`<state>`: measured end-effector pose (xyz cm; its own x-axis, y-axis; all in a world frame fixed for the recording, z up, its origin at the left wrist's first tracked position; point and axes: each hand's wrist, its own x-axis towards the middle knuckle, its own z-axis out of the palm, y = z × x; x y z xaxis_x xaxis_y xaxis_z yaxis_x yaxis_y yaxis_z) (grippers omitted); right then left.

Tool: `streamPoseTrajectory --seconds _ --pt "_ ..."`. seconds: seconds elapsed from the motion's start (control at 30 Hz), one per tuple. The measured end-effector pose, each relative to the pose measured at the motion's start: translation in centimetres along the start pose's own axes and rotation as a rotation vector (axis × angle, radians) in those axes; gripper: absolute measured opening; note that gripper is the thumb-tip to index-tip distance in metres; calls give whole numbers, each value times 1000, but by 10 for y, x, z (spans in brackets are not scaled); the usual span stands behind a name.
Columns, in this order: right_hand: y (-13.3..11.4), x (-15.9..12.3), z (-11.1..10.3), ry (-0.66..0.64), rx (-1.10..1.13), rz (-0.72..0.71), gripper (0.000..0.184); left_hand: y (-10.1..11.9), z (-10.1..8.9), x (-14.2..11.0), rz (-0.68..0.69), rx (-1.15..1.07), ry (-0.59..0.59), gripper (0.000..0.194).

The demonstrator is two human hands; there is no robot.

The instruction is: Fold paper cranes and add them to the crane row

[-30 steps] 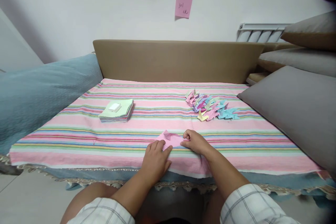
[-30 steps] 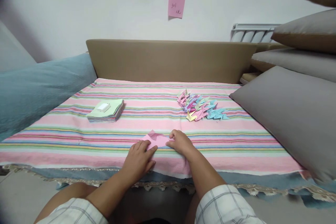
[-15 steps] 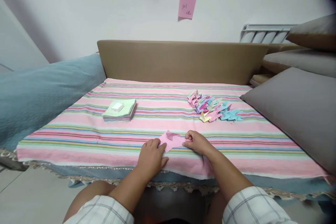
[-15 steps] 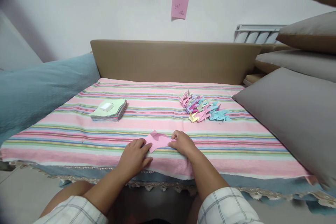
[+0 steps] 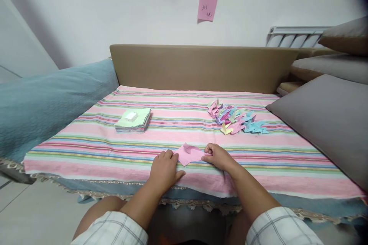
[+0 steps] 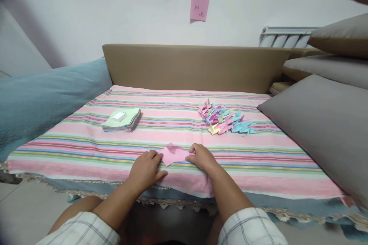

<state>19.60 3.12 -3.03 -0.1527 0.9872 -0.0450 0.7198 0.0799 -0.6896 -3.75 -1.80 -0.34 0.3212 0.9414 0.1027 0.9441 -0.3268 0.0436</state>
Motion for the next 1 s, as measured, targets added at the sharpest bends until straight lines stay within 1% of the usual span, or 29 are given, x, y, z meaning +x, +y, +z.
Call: streamPoseTrajectory --seconds 0.17,0.3,0.47,0.53,0.6,0.67,0.73,0.8,0.83,0.87,0.93,1.0 --pt "-1 0 0 -4 2 -1 22 -2 -1 0 -8 4 -13 49" --pt "-2 -1 0 2 -6 7 22 -1 0 1 -9 22 -2 47" --pt "-2 -1 0 7 -10 11 23 -4 0 3 -29 9 -11 51" --pt "-2 -2 0 11 -10 15 23 -7 -1 4 -32 -37 14 51" --pt "-3 -2 0 13 -8 18 23 -10 -3 4 -27 -100 92 46" --pt "-5 -3 0 10 -1 11 21 -11 -2 3 30 -152 189 33" --pt "-7 -4 0 -6 13 8 16 -7 1 2 163 -178 255 22" --pt "-9 -4 1 -23 31 9 13 -1 7 0 329 -182 273 21" --pt "-9 -4 1 -25 41 5 11 3 11 0 385 -170 269 22" --pt "-9 -3 2 -23 52 0 11 7 15 0 410 -146 277 23" --pt "-9 -3 4 -19 88 -7 11 13 22 1 446 -107 249 26" --pt "-9 -3 6 -33 150 3 16 15 29 4 424 -90 212 30"
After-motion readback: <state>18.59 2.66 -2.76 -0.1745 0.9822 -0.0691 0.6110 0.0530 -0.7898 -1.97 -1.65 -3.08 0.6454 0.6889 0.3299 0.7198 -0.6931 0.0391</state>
